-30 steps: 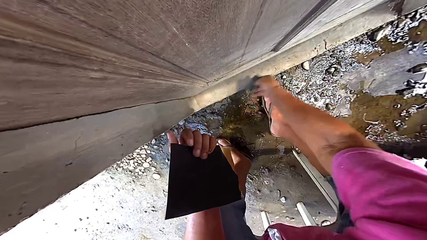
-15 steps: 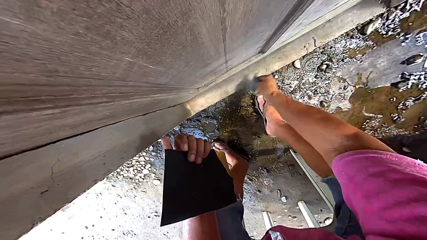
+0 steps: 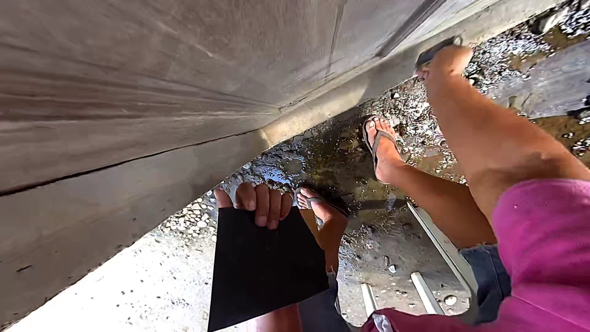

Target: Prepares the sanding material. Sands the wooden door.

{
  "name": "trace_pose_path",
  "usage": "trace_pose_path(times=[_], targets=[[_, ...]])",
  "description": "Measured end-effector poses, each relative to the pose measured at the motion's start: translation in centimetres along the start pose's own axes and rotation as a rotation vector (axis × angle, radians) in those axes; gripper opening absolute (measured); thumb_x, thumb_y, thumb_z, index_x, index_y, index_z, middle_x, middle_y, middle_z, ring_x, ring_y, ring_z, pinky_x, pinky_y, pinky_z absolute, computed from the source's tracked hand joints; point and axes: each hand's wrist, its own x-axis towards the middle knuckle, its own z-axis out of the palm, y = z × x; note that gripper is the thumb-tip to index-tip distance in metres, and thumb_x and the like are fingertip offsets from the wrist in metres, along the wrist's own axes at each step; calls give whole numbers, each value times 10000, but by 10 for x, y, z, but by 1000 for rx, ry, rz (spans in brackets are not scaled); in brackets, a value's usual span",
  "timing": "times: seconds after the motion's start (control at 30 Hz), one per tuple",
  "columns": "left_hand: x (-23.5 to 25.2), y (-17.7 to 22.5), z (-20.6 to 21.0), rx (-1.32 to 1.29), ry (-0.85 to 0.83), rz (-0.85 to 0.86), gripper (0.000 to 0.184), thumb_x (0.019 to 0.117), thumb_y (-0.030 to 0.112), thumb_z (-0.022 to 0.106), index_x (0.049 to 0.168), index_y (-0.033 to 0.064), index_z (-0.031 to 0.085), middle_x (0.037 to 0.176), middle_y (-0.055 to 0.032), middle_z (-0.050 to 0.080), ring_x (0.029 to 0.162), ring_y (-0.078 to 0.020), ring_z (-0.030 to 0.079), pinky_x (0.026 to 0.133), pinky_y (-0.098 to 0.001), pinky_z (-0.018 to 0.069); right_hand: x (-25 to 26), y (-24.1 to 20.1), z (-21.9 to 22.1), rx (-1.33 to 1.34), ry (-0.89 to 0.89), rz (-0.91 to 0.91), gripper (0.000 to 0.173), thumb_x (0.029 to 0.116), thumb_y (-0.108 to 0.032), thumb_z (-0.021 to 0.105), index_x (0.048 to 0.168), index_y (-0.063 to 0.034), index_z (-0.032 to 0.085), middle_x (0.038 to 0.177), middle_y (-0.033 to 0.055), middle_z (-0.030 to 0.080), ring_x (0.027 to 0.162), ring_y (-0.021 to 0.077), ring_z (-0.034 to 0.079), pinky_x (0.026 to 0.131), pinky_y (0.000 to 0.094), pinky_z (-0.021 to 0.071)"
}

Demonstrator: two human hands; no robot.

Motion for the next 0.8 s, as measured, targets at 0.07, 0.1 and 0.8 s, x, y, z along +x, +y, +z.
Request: trace_pose_path(times=[0.07,0.1,0.8], targets=[[0,-2,-9,-24,-81,28,625,1040,549,384,1006,23,720,808,-116,711,777,-267,711,767,-449,582,18,-11,11,127,6,21,361,1053,-126,426,1393,-41,513,1253,179,589,1005,271,679,754,426,610],[-2,-5,-15,-36,-116,57,631,1042,567,374,1025,31,707,821,-117,710,774,-261,708,750,-429,579,11,-11,20,159,12,33,354,1062,-115,412,1394,-41,510,1242,176,583,994,261,673,740,407,606],[-8,5,5,-92,-22,87,669,1005,637,369,895,85,730,702,-54,681,667,-205,679,671,-398,560,-146,-5,105,14,-75,91,272,1029,-91,447,1199,7,636,1176,175,637,1062,272,633,861,432,537]])
